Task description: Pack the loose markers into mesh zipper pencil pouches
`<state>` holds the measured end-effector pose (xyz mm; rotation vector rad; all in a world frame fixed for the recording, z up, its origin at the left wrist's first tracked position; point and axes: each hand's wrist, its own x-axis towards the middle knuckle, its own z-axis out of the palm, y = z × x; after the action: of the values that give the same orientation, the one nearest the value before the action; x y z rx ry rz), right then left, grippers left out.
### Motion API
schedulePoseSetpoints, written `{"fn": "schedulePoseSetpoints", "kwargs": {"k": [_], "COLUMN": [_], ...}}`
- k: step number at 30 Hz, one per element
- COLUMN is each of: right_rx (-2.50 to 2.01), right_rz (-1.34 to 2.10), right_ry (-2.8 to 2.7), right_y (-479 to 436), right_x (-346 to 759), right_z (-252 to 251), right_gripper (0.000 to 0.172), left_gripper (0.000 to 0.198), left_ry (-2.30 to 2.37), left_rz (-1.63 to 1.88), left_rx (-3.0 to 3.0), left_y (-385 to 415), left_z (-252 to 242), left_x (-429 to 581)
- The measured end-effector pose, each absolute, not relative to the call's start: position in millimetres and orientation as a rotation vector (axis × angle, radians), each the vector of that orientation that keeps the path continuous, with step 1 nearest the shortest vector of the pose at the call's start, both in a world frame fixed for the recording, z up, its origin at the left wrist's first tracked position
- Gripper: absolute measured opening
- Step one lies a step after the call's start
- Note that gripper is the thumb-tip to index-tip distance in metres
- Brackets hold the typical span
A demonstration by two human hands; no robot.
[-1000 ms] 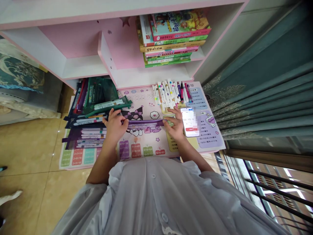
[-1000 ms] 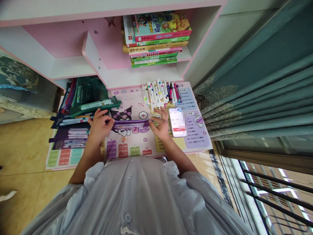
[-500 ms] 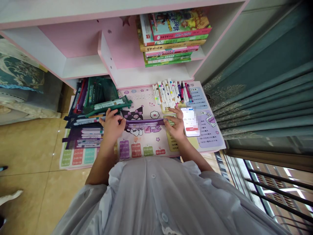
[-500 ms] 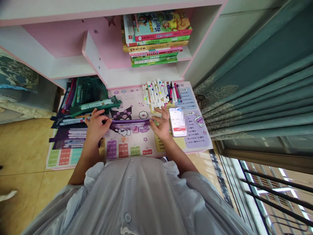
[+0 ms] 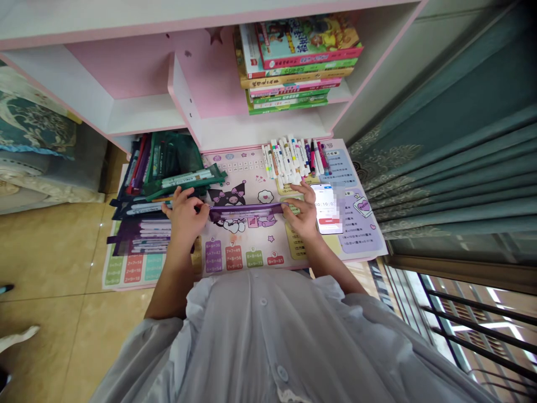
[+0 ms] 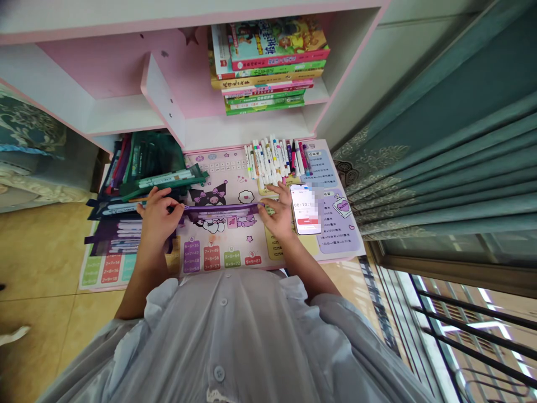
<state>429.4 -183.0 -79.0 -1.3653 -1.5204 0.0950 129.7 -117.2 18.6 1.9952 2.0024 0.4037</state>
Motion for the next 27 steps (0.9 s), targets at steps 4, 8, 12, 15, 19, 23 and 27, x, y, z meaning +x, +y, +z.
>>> {"fn": "schedulePoseSetpoints", "kwargs": {"k": [4, 8, 12, 15, 19, 23, 27], "right_rx": [-1.382, -1.401, -1.422, -1.431, -1.446, -1.415, -1.334], "right_rz": [0.099, 0.109, 0.129, 0.151, 0.164, 0.159, 0.167], "right_ry": [-1.529, -1.531, -1.531, -1.515, -1.505, -1.567, -1.615], "right_y": [-183.1, -182.8, -182.8, -183.1, -182.8, -182.3, -183.5], "right_x": [429.6, 428.0, 427.2, 429.3, 434.0, 436.3, 437.7], "right_z": [-79.4, -77.9, -75.8, -76.1, -78.8, -79.7, -76.6], "right_gripper": [0.009, 0.009, 0.010, 0.012, 0.013, 0.014, 0.011], "left_gripper": [0.015, 0.016, 0.016, 0.015, 0.016, 0.037, 0.049], "left_ry": [2.009, 2.018, 2.021, 2.022, 1.987, 1.853, 1.753], "left_rz": [0.422, 0.461, 0.474, 0.480, 0.443, 0.327, 0.224], "left_rx": [2.004, 1.998, 2.011, 2.051, 2.160, 2.344, 2.444], "left_y": [-115.7, -113.4, -115.0, -118.8, -123.4, -126.1, -129.1], "left_z": [14.6, 9.5, 8.2, 7.6, 4.5, 1.2, 0.9], "left_x": [125.9, 122.0, 121.9, 122.7, 120.6, 119.5, 123.7]}}
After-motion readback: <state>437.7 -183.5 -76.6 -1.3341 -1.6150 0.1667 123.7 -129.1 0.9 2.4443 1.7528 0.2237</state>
